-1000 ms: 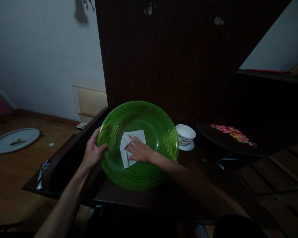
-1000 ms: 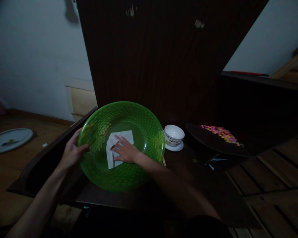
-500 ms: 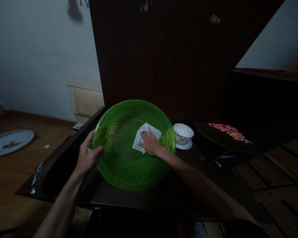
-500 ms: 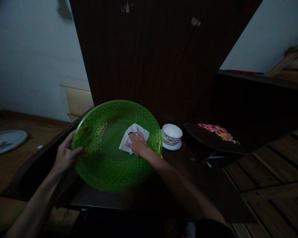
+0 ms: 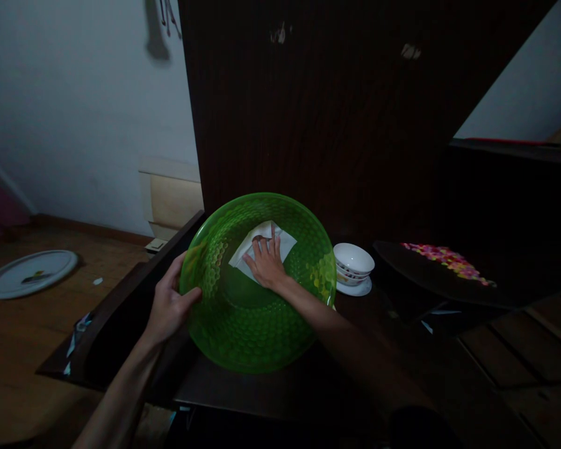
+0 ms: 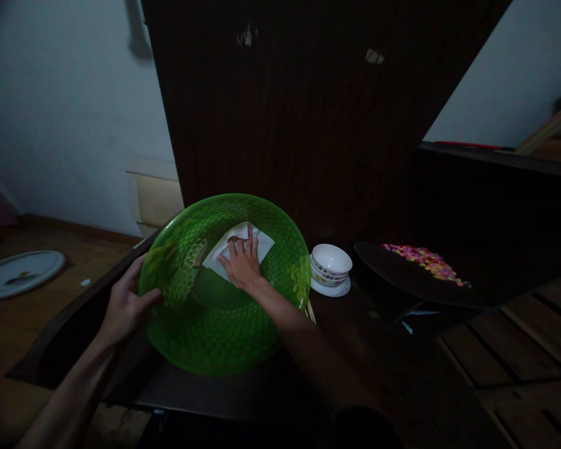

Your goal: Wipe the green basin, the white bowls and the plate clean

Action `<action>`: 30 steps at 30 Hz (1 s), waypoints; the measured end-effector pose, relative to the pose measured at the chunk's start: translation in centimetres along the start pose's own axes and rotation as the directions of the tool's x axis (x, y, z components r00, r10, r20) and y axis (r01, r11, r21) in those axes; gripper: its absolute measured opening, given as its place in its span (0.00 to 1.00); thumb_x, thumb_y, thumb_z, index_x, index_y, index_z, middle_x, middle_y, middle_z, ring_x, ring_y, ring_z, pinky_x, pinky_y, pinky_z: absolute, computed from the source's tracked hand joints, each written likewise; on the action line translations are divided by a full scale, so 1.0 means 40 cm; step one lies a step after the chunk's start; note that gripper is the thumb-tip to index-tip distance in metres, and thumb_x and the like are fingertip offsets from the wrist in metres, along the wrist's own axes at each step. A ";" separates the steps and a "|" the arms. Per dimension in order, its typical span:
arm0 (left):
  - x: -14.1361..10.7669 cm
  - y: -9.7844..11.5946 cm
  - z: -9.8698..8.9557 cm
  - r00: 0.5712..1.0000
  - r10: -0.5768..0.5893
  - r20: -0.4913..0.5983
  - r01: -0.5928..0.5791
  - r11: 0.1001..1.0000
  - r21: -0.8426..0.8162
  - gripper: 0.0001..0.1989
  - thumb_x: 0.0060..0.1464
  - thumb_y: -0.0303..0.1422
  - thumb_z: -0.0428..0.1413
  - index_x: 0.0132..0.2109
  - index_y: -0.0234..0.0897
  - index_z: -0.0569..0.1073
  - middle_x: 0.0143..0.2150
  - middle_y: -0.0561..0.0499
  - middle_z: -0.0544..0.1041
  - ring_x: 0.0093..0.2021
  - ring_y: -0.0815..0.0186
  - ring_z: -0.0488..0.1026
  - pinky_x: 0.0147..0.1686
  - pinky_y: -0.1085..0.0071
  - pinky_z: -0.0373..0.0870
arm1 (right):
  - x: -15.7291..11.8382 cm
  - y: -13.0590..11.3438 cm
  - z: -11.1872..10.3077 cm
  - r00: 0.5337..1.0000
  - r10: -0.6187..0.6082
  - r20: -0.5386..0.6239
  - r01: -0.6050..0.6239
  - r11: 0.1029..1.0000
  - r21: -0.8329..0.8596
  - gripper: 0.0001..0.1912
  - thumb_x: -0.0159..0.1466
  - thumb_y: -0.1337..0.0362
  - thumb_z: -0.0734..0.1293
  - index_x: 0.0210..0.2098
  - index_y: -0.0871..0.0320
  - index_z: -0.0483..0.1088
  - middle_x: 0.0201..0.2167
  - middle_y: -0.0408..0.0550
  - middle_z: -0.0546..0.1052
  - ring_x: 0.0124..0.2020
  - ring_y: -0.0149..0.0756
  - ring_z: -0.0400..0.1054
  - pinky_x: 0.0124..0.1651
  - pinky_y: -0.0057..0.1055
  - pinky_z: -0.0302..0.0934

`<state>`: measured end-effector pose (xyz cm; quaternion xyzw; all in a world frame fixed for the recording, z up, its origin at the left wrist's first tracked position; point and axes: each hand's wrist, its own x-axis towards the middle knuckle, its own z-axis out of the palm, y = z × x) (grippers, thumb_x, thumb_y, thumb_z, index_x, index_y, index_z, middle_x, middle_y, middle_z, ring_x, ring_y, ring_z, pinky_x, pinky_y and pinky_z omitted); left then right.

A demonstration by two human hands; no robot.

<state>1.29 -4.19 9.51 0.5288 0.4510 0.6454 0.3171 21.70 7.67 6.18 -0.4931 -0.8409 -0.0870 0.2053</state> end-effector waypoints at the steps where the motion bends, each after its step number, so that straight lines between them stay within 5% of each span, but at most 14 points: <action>1: 0.000 0.001 0.000 1.000 0.000 0.004 0.000 1.000 -0.003 0.38 0.37 0.39 0.69 0.57 0.36 0.70 0.58 0.41 0.76 0.60 0.46 0.70 0.60 0.56 0.67 | 0.007 -0.010 -0.002 1.000 -0.008 0.010 0.008 1.000 0.009 0.34 0.73 0.49 0.50 0.67 0.70 0.54 0.67 0.66 0.59 0.73 0.60 0.36 0.71 0.61 0.30; 8: 0.003 -0.002 -0.003 1.000 -0.013 -0.009 0.013 1.000 0.021 0.38 0.37 0.40 0.69 0.57 0.37 0.70 0.58 0.41 0.75 0.61 0.45 0.69 0.60 0.55 0.66 | 0.016 -0.074 0.001 1.000 -0.015 0.008 0.014 0.999 0.048 0.34 0.73 0.49 0.50 0.67 0.69 0.56 0.66 0.68 0.61 0.73 0.61 0.36 0.70 0.66 0.25; 18: 0.012 0.001 -0.004 0.999 -0.020 -0.038 0.023 0.997 0.079 0.34 0.37 0.36 0.65 0.55 0.36 0.70 0.55 0.42 0.76 0.58 0.46 0.71 0.59 0.56 0.68 | -0.054 -0.130 0.022 0.947 -0.317 0.055 0.315 0.948 0.042 0.34 0.72 0.47 0.53 0.64 0.68 0.61 0.66 0.66 0.62 0.73 0.60 0.36 0.72 0.60 0.28; 24: 0.013 -0.014 -0.023 0.998 -0.014 -0.060 0.022 0.991 0.128 0.33 0.36 0.39 0.65 0.53 0.38 0.71 0.52 0.44 0.77 0.55 0.46 0.72 0.56 0.55 0.69 | -0.097 -0.103 0.027 0.870 -0.458 0.186 0.450 0.889 0.084 0.32 0.71 0.46 0.56 0.64 0.63 0.62 0.64 0.60 0.65 0.74 0.57 0.32 0.72 0.58 0.31; 30: 0.012 -0.021 -0.025 0.994 -0.074 -0.075 0.081 0.993 0.087 0.34 0.36 0.38 0.65 0.54 0.39 0.71 0.51 0.45 0.77 0.53 0.46 0.73 0.52 0.56 0.72 | -0.123 -0.065 0.016 0.836 -0.464 0.292 0.445 0.886 0.132 0.32 0.71 0.45 0.57 0.67 0.59 0.59 0.67 0.57 0.62 0.74 0.56 0.30 0.72 0.59 0.30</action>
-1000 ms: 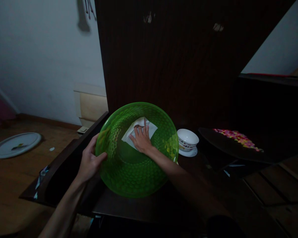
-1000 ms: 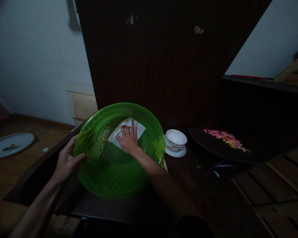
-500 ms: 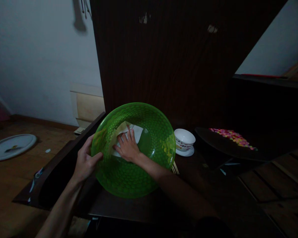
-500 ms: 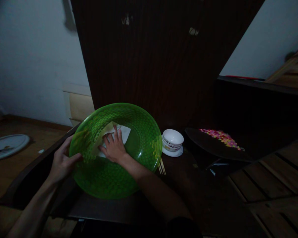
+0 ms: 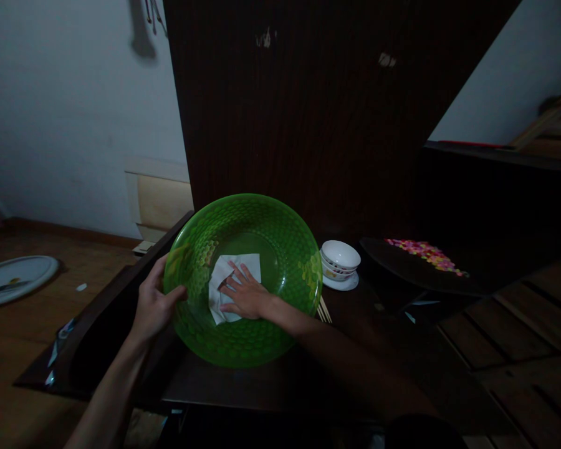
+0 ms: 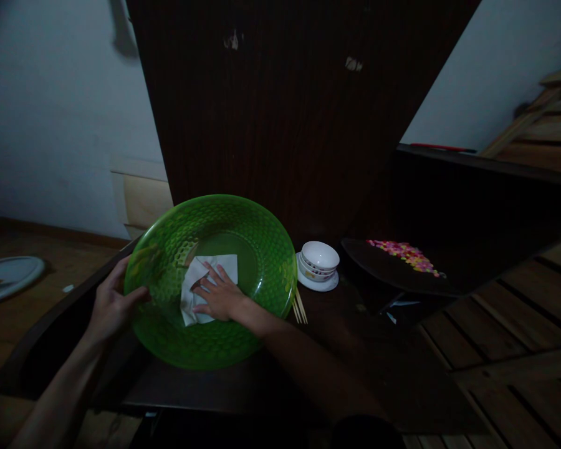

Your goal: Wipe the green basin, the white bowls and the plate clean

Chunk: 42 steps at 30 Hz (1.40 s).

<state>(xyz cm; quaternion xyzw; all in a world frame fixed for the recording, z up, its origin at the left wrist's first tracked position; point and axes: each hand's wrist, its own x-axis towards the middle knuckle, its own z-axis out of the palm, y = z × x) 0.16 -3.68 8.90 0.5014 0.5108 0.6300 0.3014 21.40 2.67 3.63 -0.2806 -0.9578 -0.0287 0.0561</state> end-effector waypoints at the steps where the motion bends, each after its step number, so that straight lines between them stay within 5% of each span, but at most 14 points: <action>1: 0.001 -0.001 0.000 1.000 -0.002 0.001 0.002 1.000 -0.001 0.34 0.36 0.37 0.65 0.54 0.39 0.71 0.51 0.46 0.77 0.53 0.46 0.73 0.53 0.56 0.72 | -0.005 0.002 -0.002 1.000 0.008 0.018 -0.008 1.000 0.008 0.33 0.70 0.45 0.57 0.67 0.59 0.59 0.68 0.57 0.62 0.74 0.55 0.30 0.72 0.59 0.30; 11: 0.005 -0.001 -0.001 1.000 -0.012 -0.011 0.012 1.000 0.017 0.33 0.35 0.36 0.65 0.52 0.41 0.72 0.50 0.48 0.78 0.54 0.48 0.74 0.53 0.57 0.72 | -0.051 0.022 0.000 0.966 0.191 0.175 -0.212 0.971 0.112 0.37 0.68 0.45 0.61 0.69 0.61 0.56 0.70 0.60 0.57 0.74 0.55 0.25 0.72 0.57 0.30; 18: 0.006 -0.001 0.003 0.999 0.006 -0.047 -0.004 1.000 0.030 0.32 0.34 0.36 0.64 0.52 0.39 0.73 0.47 0.46 0.79 0.50 0.47 0.75 0.48 0.56 0.75 | -0.096 0.048 0.019 0.887 0.403 0.226 -0.439 0.888 0.138 0.37 0.70 0.47 0.59 0.70 0.64 0.53 0.71 0.62 0.54 0.74 0.55 0.26 0.71 0.57 0.36; 33: 0.004 0.009 0.004 0.998 -0.040 -0.053 0.045 0.995 0.093 0.32 0.36 0.36 0.64 0.53 0.41 0.71 0.48 0.46 0.78 0.50 0.48 0.75 0.51 0.54 0.72 | -0.062 0.097 0.047 0.762 0.614 0.205 -0.643 0.754 0.134 0.39 0.72 0.45 0.48 0.71 0.69 0.48 0.72 0.64 0.50 0.74 0.54 0.38 0.72 0.53 0.38; 42: -0.016 0.039 0.015 1.000 -0.025 0.009 0.024 0.996 0.085 0.34 0.37 0.36 0.62 0.55 0.39 0.68 0.52 0.44 0.76 0.55 0.48 0.72 0.54 0.56 0.70 | 0.016 0.097 0.032 0.716 0.698 0.010 -0.687 0.703 0.182 0.38 0.73 0.47 0.45 0.72 0.68 0.45 0.72 0.69 0.50 0.72 0.61 0.42 0.68 0.62 0.36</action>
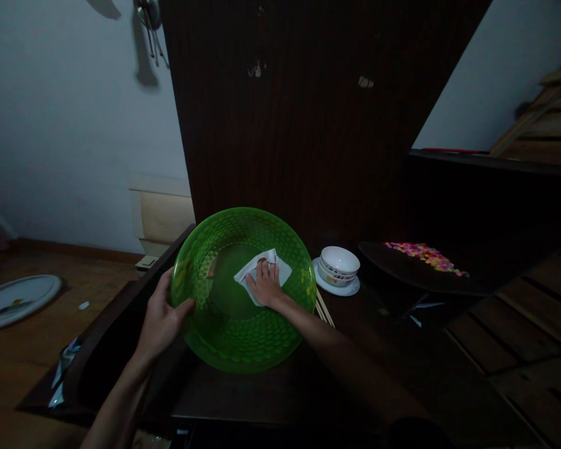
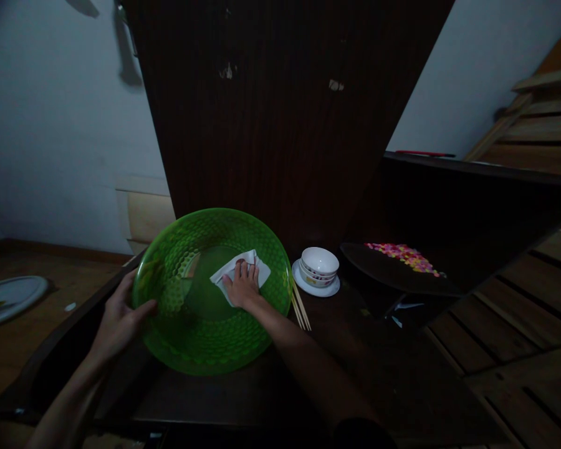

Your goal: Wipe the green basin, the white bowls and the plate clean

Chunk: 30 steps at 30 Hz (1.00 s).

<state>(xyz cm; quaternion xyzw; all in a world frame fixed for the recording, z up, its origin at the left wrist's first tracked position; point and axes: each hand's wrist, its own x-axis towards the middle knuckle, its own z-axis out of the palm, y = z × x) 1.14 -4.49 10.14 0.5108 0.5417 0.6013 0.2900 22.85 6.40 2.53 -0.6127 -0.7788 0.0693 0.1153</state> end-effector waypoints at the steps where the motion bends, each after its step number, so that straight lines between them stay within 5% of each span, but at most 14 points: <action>1: -0.003 0.003 0.001 1.000 -0.001 0.002 0.001 1.000 0.002 0.34 0.37 0.36 0.62 0.56 0.38 0.68 0.52 0.44 0.76 0.55 0.48 0.72 0.53 0.56 0.70 | 0.006 -0.012 -0.002 1.000 0.006 -0.024 -0.006 1.000 0.004 0.38 0.73 0.48 0.45 0.71 0.69 0.45 0.71 0.69 0.50 0.72 0.61 0.42 0.68 0.62 0.35; 8: -0.019 0.014 0.005 1.000 0.012 0.029 -0.012 1.000 -0.007 0.36 0.39 0.37 0.61 0.58 0.34 0.66 0.55 0.42 0.75 0.57 0.47 0.71 0.56 0.55 0.69 | 0.032 -0.097 -0.026 0.980 -0.034 -0.195 0.042 0.998 0.036 0.36 0.73 0.50 0.47 0.69 0.72 0.51 0.69 0.67 0.57 0.71 0.61 0.44 0.70 0.57 0.30; 17: -0.023 0.016 0.009 0.996 0.078 0.042 -0.077 0.997 -0.009 0.35 0.39 0.36 0.60 0.57 0.35 0.67 0.54 0.42 0.76 0.56 0.48 0.72 0.55 0.56 0.69 | 0.024 -0.150 -0.050 0.900 -0.355 -0.255 0.352 0.934 -0.058 0.33 0.73 0.50 0.49 0.67 0.69 0.56 0.66 0.64 0.61 0.73 0.55 0.34 0.72 0.57 0.29; 23: -0.025 0.013 0.010 1.000 0.017 0.015 -0.017 1.000 0.005 0.35 0.38 0.36 0.60 0.57 0.36 0.67 0.53 0.44 0.76 0.54 0.49 0.73 0.51 0.59 0.72 | -0.022 -0.135 -0.038 0.799 -0.584 -0.144 0.574 0.812 -0.108 0.33 0.72 0.48 0.53 0.66 0.67 0.58 0.65 0.61 0.64 0.74 0.57 0.29 0.72 0.58 0.31; 30: -0.036 -0.038 0.007 0.993 -0.117 -0.010 0.116 0.991 -0.062 0.38 0.36 0.35 0.59 0.58 0.34 0.66 0.54 0.43 0.75 0.54 0.49 0.73 0.53 0.57 0.71 | -0.079 -0.047 -0.046 0.679 -0.699 0.225 0.729 0.679 -0.086 0.34 0.71 0.47 0.57 0.69 0.61 0.56 0.69 0.56 0.60 0.74 0.56 0.28 0.72 0.58 0.31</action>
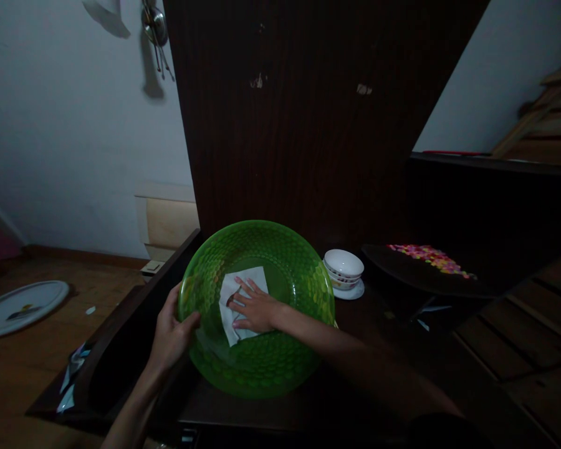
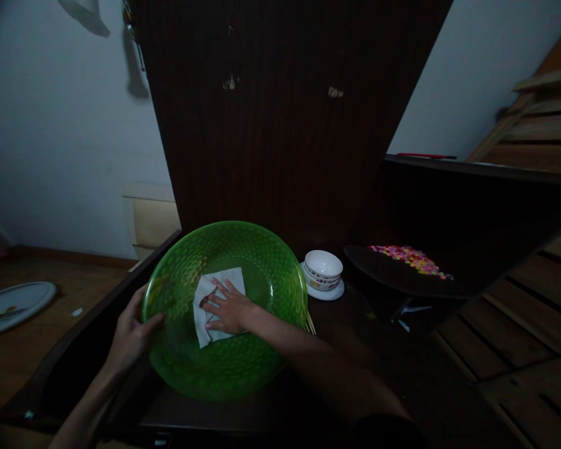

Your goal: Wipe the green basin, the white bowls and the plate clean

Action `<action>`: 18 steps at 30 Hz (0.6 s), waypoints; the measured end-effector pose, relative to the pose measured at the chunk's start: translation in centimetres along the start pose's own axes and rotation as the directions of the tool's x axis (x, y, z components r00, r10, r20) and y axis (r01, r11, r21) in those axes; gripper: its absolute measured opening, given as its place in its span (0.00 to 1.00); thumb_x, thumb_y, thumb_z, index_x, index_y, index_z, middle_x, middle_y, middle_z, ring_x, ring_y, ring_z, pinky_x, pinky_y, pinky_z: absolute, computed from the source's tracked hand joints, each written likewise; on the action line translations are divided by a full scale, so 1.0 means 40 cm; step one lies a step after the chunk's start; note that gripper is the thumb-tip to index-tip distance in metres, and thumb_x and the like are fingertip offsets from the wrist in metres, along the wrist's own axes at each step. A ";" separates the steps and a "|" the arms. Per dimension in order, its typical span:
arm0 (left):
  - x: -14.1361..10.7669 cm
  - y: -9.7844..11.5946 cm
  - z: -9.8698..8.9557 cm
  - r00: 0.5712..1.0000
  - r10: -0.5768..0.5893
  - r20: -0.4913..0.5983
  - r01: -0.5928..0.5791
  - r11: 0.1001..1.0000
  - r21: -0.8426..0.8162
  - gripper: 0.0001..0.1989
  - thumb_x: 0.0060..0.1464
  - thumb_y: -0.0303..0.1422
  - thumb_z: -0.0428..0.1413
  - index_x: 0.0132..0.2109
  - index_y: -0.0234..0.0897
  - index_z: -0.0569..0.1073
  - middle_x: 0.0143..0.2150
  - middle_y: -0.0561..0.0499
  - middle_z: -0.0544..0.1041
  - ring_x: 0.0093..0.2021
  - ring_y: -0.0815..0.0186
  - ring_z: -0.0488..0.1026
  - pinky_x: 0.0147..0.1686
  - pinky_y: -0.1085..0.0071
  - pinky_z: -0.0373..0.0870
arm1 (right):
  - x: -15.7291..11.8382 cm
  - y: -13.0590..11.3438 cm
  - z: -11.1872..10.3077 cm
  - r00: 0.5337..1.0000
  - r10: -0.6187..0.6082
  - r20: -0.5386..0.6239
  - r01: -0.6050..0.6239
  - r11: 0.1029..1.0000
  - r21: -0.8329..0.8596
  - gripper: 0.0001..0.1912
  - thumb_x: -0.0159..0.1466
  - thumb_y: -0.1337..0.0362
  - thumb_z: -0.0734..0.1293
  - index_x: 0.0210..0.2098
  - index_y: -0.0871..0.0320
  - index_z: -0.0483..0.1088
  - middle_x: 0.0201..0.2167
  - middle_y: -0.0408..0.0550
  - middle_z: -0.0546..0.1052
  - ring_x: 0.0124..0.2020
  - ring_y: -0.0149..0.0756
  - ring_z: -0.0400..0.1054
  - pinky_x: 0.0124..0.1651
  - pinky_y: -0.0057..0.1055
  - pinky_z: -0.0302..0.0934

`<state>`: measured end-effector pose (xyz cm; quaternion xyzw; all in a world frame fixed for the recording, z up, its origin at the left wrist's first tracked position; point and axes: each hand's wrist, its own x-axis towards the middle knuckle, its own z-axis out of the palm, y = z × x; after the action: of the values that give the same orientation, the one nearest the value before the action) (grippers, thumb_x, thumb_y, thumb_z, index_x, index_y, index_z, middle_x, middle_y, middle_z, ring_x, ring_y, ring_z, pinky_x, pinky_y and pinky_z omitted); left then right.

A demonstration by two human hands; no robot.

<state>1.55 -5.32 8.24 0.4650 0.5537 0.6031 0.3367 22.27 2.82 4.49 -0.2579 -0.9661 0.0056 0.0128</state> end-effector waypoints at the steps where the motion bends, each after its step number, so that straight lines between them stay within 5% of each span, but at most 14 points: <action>1: 0.000 -0.008 0.000 1.000 -0.017 0.003 0.017 1.000 -0.020 0.38 0.36 0.35 0.59 0.59 0.35 0.66 0.53 0.44 0.76 0.54 0.49 0.73 0.53 0.57 0.71 | -0.014 0.004 0.002 0.999 -0.002 0.052 0.002 1.000 0.004 0.35 0.70 0.46 0.58 0.69 0.60 0.56 0.70 0.56 0.59 0.74 0.56 0.28 0.72 0.57 0.31; 7: 0.009 -0.040 -0.010 0.998 -0.062 0.003 0.062 0.994 -0.091 0.39 0.34 0.34 0.62 0.58 0.36 0.68 0.51 0.46 0.76 0.49 0.53 0.74 0.46 0.62 0.73 | -0.078 0.028 0.015 0.970 0.091 0.224 -0.094 0.996 -0.001 0.39 0.67 0.46 0.63 0.70 0.60 0.54 0.71 0.57 0.55 0.74 0.55 0.24 0.73 0.54 0.29; 12: 0.011 -0.046 -0.023 0.998 -0.061 0.014 0.062 0.993 -0.104 0.38 0.33 0.34 0.63 0.57 0.36 0.69 0.46 0.48 0.77 0.43 0.57 0.74 0.39 0.67 0.73 | -0.111 0.068 0.016 0.942 0.253 0.220 -0.260 0.966 0.005 0.38 0.67 0.49 0.64 0.70 0.61 0.54 0.72 0.57 0.55 0.74 0.55 0.23 0.73 0.54 0.30; 18: 0.005 -0.050 -0.032 0.999 -0.047 0.008 0.048 0.997 -0.055 0.38 0.34 0.37 0.63 0.57 0.36 0.68 0.43 0.48 0.78 0.35 0.59 0.74 0.33 0.67 0.74 | -0.128 0.132 -0.003 0.840 0.521 0.151 -0.525 0.851 -0.009 0.37 0.67 0.52 0.64 0.71 0.60 0.53 0.71 0.58 0.55 0.74 0.53 0.33 0.72 0.52 0.38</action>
<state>0.09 -5.27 6.38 0.4444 0.5466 0.6084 0.3656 29.33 4.83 4.40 -0.5101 -0.8571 0.0438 -0.0563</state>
